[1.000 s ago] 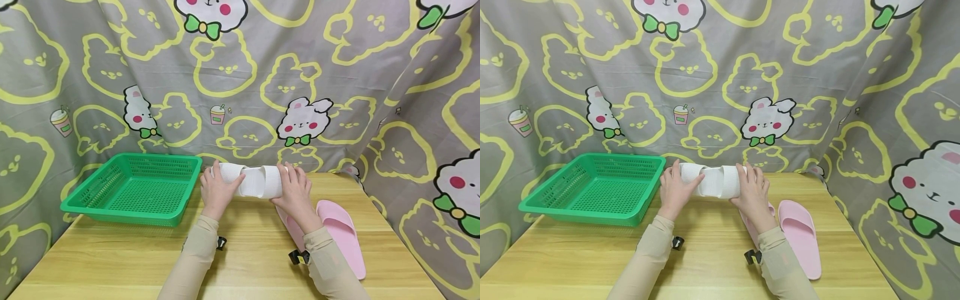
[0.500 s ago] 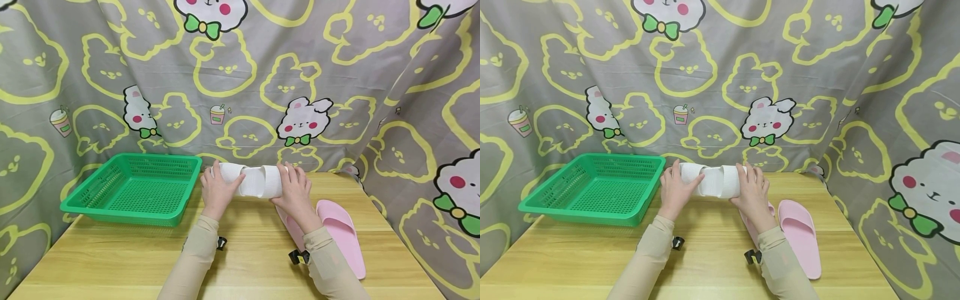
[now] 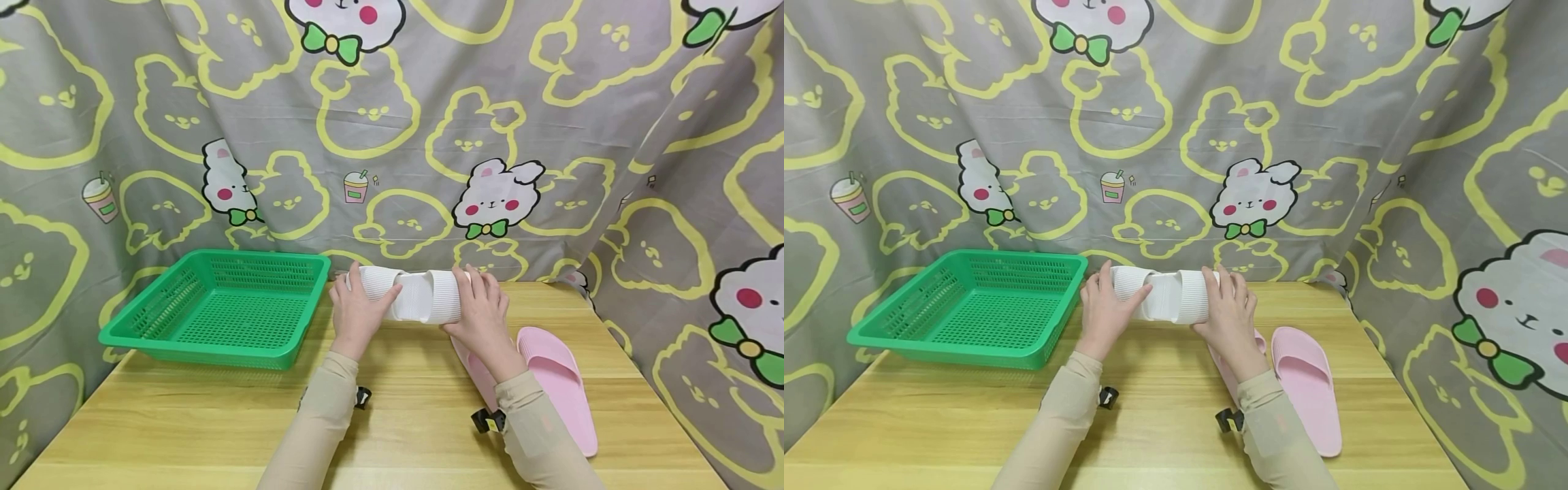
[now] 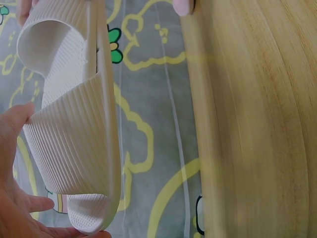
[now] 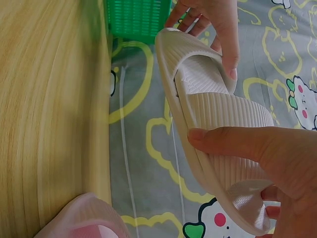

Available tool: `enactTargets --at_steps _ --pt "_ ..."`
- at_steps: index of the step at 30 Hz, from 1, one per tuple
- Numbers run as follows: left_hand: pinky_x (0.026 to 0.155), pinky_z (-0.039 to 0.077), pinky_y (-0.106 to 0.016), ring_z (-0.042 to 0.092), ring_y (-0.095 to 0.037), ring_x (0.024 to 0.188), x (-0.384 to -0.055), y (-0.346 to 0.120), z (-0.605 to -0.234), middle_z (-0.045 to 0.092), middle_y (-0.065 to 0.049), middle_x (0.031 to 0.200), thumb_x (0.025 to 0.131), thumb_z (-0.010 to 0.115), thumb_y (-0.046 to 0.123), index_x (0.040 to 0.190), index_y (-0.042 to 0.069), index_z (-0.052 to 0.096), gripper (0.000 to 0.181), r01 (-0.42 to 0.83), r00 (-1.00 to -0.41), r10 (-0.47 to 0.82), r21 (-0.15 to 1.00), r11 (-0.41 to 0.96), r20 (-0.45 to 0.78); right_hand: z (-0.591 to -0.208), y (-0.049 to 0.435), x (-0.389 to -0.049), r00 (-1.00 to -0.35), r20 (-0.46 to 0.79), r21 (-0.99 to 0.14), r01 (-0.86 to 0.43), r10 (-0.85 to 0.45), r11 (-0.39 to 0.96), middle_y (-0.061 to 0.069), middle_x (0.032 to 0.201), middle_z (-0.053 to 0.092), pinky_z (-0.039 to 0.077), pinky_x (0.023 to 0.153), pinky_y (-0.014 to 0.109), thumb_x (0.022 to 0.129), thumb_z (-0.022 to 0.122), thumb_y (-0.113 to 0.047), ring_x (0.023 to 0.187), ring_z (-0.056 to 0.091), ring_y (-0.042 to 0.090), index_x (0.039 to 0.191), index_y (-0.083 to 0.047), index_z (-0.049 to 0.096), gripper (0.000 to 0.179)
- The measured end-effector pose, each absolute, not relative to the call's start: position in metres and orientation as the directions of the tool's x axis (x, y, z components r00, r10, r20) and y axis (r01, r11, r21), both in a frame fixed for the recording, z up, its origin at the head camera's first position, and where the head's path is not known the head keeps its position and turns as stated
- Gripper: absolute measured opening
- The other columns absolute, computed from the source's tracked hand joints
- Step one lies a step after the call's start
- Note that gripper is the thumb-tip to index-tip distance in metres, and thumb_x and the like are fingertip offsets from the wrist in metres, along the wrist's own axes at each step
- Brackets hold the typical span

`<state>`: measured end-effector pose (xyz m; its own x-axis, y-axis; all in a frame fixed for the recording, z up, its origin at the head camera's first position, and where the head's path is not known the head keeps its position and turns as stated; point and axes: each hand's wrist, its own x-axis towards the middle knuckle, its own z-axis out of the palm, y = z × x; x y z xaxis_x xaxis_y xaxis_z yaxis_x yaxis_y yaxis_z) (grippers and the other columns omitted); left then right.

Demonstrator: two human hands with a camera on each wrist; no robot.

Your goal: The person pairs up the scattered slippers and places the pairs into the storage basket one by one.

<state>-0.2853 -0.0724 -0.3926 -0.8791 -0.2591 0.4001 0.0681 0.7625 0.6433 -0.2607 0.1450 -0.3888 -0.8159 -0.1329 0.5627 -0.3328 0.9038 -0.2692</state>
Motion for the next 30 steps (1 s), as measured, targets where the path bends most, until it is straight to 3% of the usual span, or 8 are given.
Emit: enactTargets --at_steps 30 --pt "0.097 0.046 -0.051 0.037 -0.041 0.128 -0.2849 -0.0698 -0.3936 0.039 -0.025 0.142 0.074 0.066 0.072 0.150 0.012 0.030 0.104 0.086 -0.883 -0.249 0.660 0.746 0.398 -0.3892 0.1442 -0.2606 -0.799 0.585 -0.257 -0.346 -0.140 0.902 0.016 0.150 0.035 0.029 0.097 0.058 0.057 0.092 -0.028 0.134 0.026 0.039 0.146 -0.017 0.033 0.108"
